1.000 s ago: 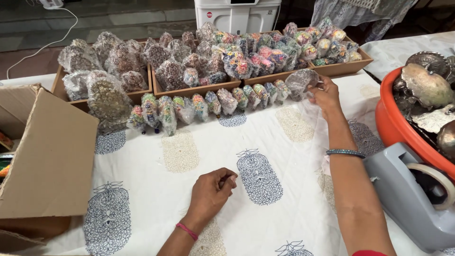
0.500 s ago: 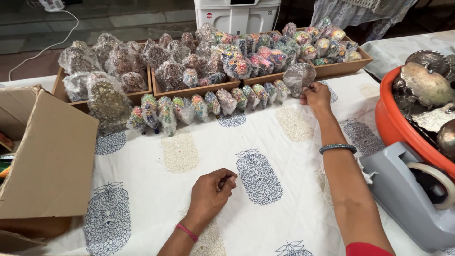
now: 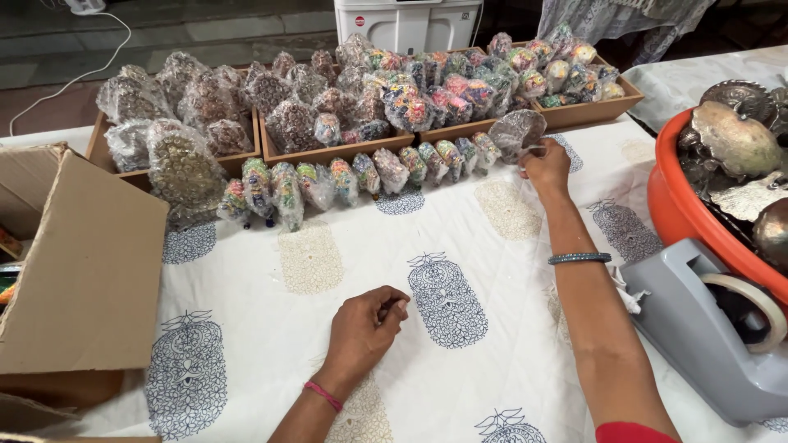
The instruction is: Wrapping small figurines in plastic and cleaning them with a cloth.
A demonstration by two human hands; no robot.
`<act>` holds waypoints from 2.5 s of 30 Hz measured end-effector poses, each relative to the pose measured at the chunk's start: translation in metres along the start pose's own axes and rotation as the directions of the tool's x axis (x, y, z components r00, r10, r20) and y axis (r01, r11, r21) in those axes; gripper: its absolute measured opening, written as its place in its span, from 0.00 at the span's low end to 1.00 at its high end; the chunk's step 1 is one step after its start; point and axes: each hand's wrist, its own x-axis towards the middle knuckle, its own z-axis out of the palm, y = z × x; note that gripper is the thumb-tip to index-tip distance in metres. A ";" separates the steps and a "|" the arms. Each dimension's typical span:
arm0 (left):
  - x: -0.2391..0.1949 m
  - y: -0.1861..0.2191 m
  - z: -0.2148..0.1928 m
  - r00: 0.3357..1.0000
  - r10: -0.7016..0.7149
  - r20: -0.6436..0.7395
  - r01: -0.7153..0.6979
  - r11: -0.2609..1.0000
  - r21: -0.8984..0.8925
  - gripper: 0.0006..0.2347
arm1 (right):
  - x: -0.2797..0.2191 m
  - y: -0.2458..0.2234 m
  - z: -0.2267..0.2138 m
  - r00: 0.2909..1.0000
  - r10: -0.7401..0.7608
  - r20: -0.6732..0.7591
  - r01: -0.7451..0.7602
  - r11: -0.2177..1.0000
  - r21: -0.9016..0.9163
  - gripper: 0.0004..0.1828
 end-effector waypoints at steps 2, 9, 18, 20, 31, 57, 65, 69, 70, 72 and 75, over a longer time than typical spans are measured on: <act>0.000 0.000 0.000 1.000 0.005 -0.002 -0.005 1.000 0.004 0.09 | -0.007 -0.013 -0.004 0.993 -0.076 -0.089 0.072 0.996 -0.050 0.21; -0.001 -0.003 0.001 0.999 0.045 -0.022 -0.045 0.999 -0.010 0.09 | -0.041 -0.078 -0.013 0.949 -0.300 -0.094 0.298 0.954 -0.032 0.49; 0.000 -0.002 0.000 0.999 0.040 -0.019 -0.040 0.999 0.002 0.09 | -0.031 -0.067 -0.011 0.964 -0.254 -0.084 0.255 0.967 0.007 0.40; 0.000 -0.003 0.001 0.999 0.041 -0.020 -0.041 0.999 0.002 0.09 | -0.038 -0.079 -0.013 0.966 -0.249 -0.073 0.248 0.969 -0.020 0.40; 0.000 -0.002 0.001 0.999 0.035 -0.020 -0.035 0.999 0.024 0.08 | -0.034 -0.061 -0.011 0.948 -0.310 -0.069 0.305 0.950 -0.071 0.52; -0.002 -0.004 0.001 0.997 0.072 -0.032 -0.072 0.997 0.016 0.08 | -0.032 -0.055 -0.012 0.989 -0.145 -0.005 0.143 0.984 -0.107 0.60; -0.004 -0.001 -0.001 0.995 0.094 -0.046 -0.094 0.996 -0.007 0.08 | -0.016 0.008 -0.013 0.987 -0.109 0.117 0.151 0.875 -0.460 0.39; -0.006 -0.005 0.000 0.990 0.128 -0.062 -0.129 0.992 -0.008 0.08 | -0.051 0.000 -0.011 0.933 -0.188 0.306 0.354 0.626 -0.695 0.19; -0.005 -0.006 0.000 0.989 0.134 -0.060 -0.135 0.991 -0.008 0.08 | -0.065 -0.009 -0.012 0.935 -0.189 0.301 0.351 0.625 -0.697 0.19; -0.005 -0.009 0.001 0.985 0.160 -0.071 -0.161 0.987 -0.004 0.08 | -0.096 -0.025 -0.015 0.906 -0.167 0.388 0.417 0.494 -0.763 0.15; -0.009 -0.008 -0.001 0.977 0.196 -0.081 -0.197 0.980 -0.004 0.08 | -0.138 -0.046 -0.032 0.861 -0.182 0.475 0.504 0.426 -0.751 0.13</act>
